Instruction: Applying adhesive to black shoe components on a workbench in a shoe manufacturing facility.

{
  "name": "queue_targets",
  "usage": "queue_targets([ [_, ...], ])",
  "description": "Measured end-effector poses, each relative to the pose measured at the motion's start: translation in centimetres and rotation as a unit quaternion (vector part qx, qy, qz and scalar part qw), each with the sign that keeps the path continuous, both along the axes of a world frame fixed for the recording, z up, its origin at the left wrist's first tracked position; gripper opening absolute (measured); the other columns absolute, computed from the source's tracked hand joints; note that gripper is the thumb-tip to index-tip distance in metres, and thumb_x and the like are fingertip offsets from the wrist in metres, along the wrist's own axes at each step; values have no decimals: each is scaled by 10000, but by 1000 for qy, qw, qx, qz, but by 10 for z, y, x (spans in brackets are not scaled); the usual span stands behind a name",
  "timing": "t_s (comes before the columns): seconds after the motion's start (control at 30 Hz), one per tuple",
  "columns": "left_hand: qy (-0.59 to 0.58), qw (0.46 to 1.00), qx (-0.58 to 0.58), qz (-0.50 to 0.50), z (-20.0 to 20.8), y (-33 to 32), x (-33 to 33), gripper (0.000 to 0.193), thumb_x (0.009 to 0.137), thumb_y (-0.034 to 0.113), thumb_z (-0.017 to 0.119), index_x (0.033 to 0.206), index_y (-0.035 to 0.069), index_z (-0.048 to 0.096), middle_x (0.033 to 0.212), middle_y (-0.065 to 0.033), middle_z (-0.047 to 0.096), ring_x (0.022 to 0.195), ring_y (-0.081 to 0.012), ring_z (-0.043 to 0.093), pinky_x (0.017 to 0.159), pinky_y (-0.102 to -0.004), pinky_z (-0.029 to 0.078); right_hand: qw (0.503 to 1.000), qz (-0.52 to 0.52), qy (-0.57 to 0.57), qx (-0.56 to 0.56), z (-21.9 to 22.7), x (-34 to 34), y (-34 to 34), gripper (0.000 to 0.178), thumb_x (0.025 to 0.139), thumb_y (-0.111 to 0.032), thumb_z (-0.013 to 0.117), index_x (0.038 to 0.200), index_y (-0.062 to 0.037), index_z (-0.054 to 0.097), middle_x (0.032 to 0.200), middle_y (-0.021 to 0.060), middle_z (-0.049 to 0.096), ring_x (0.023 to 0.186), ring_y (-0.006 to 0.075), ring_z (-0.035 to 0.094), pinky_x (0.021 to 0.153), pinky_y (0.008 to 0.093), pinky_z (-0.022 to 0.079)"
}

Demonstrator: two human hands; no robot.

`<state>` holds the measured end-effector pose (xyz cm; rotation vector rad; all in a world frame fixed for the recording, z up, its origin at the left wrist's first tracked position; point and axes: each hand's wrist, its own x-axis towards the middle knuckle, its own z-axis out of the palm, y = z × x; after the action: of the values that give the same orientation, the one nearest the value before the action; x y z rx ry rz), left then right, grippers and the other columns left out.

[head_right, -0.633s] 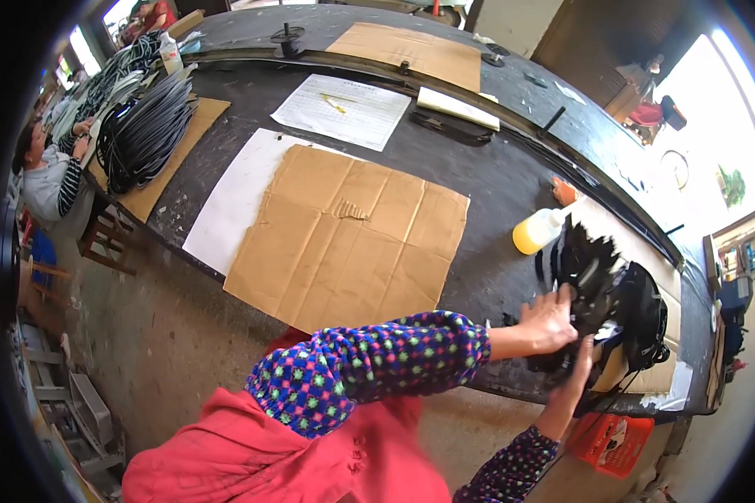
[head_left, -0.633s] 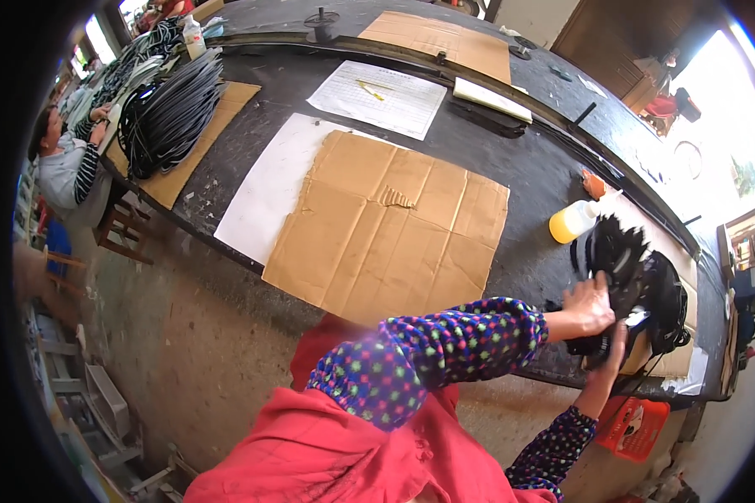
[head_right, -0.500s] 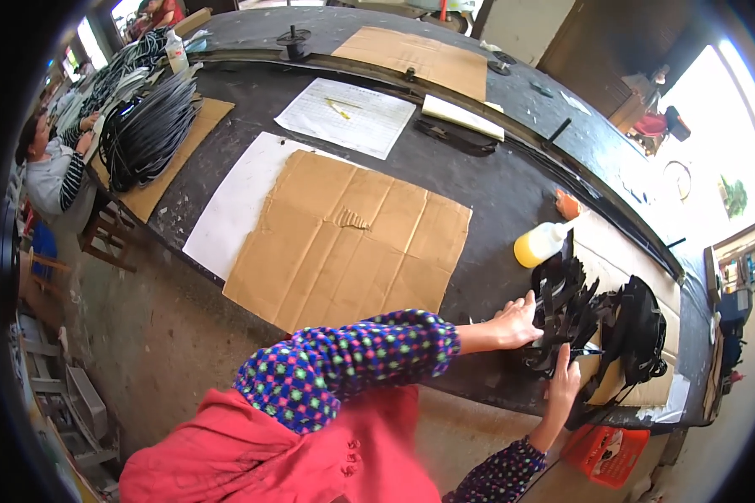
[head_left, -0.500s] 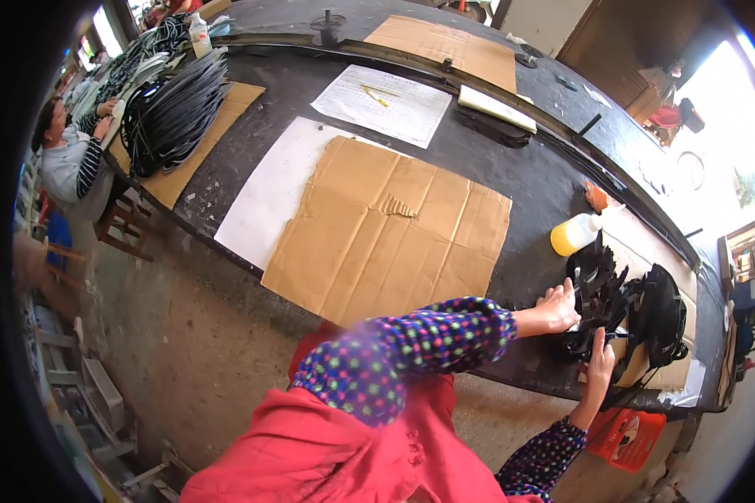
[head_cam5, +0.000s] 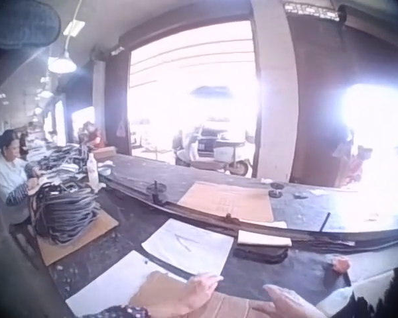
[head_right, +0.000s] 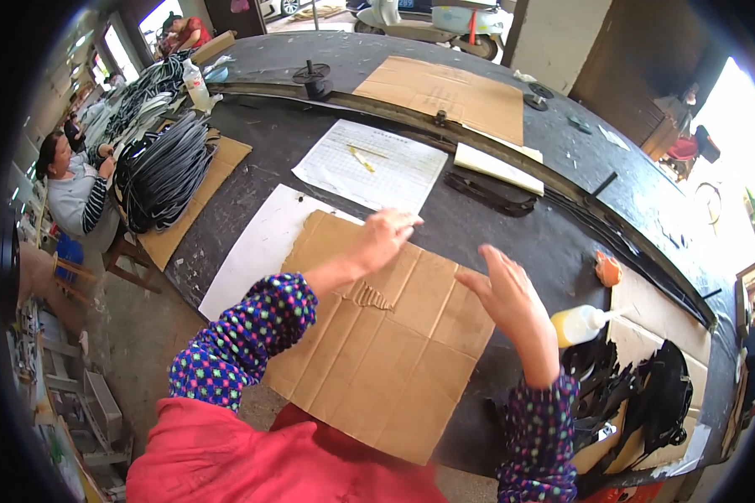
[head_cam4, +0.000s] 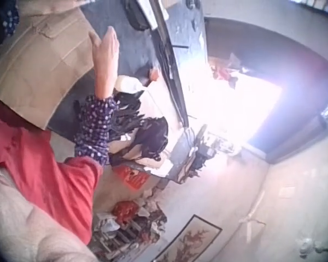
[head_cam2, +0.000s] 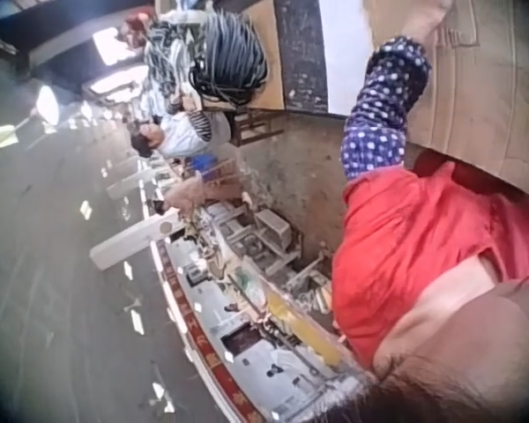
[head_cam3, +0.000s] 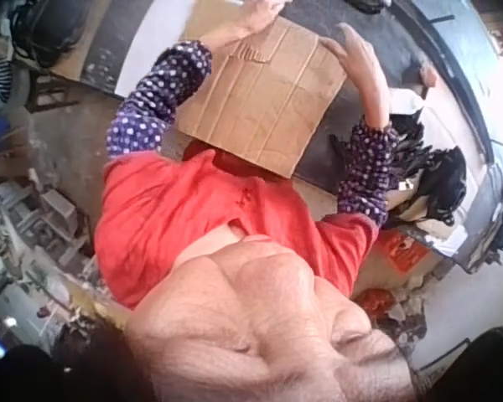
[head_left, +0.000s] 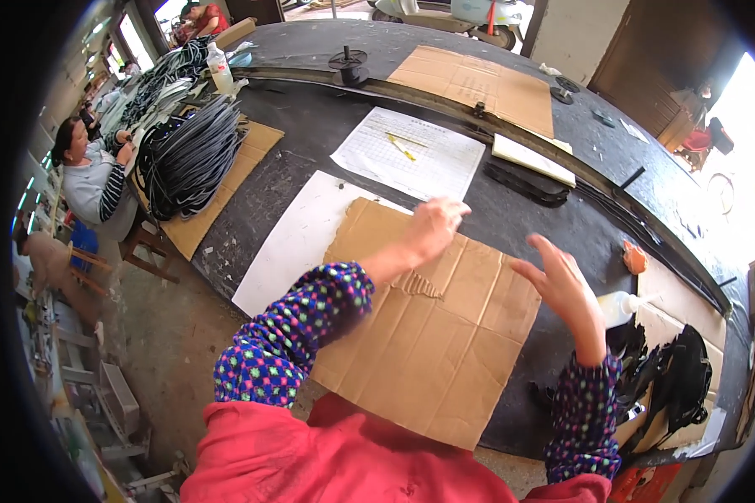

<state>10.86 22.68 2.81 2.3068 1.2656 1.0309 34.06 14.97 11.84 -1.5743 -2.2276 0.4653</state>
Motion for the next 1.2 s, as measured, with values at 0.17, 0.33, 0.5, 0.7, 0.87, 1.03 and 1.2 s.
queue_targets([
  [0.17, 83, 987, 92, 103, -4, 85, -81, 270, 792, -11, 461, 979, 30, 652, 1080, -145, 619, 997, -321, 577, 880, -382, 464, 995, -43, -87, 11, -70, -19, 116, 649, 894, -427, 515, 1363, -19, 328, 1417, 235, 311, 1316, 402, 286, 1029, 505, 295],
  [0.33, 137, 983, 92, 82, -11, 137, -129, 229, 791, 13, 514, 996, 73, 596, 1087, -100, 588, 1044, -306, 529, 909, -379, 429, 980, -105, -167, -9, -100, -33, 139, 677, 909, -485, 447, 1385, -26, 303, 1432, 235, 285, 1344, 397, 231, 1047, 523, 253],
  [0.5, 172, 980, 97, 10, -11, 162, -129, 208, 784, 99, 622, 989, 87, 587, 1072, -75, 564, 1072, -282, 505, 916, -381, 413, 973, -132, -166, 96, -120, -34, 132, 592, 938, -415, 432, 1354, -3, 346, 1430, 222, 295, 1347, 381, 227, 1070, 502, 212],
  [0.7, 186, 979, 63, 63, -20, 176, -130, 187, 762, 158, 665, 900, 87, 563, 1057, -71, 566, 1059, -278, 511, 880, -387, 417, 966, -140, -145, 162, -126, -35, 131, 558, 930, -379, 471, 1279, 51, 411, 1407, 236, 327, 1340, 369, 253, 1071, 453, 231],
  [0.87, 142, 986, 52, 64, -25, 189, -131, 194, 753, 152, 672, 893, 95, 550, 967, -55, 586, 959, -262, 544, 848, -367, 419, 965, -154, -133, 164, -129, -36, 130, 560, 919, -377, 497, 1264, 56, 419, 1395, 243, 342, 1329, 373, 277, 1060, 455, 249],
  [1.03, 216, 975, -35, 20, -10, 203, -117, 167, 728, 142, 692, 806, 67, 564, 836, -76, 600, 876, -250, 560, 756, -374, 433, 963, -162, -106, 190, -125, -28, 127, 540, 909, -355, 514, 1241, 64, 438, 1382, 249, 358, 1312, 381, 307, 1041, 474, 271],
  [1.2, 303, 950, -69, 28, -14, 206, -127, 156, 750, 122, 671, 792, 44, 543, 800, -123, 605, 842, -290, 576, 727, -388, 440, 965, -151, -61, 205, -129, -35, 128, 525, 895, -336, 532, 1193, 89, 451, 1338, 281, 393, 1267, 405, 357, 1007, 481, 305],
])
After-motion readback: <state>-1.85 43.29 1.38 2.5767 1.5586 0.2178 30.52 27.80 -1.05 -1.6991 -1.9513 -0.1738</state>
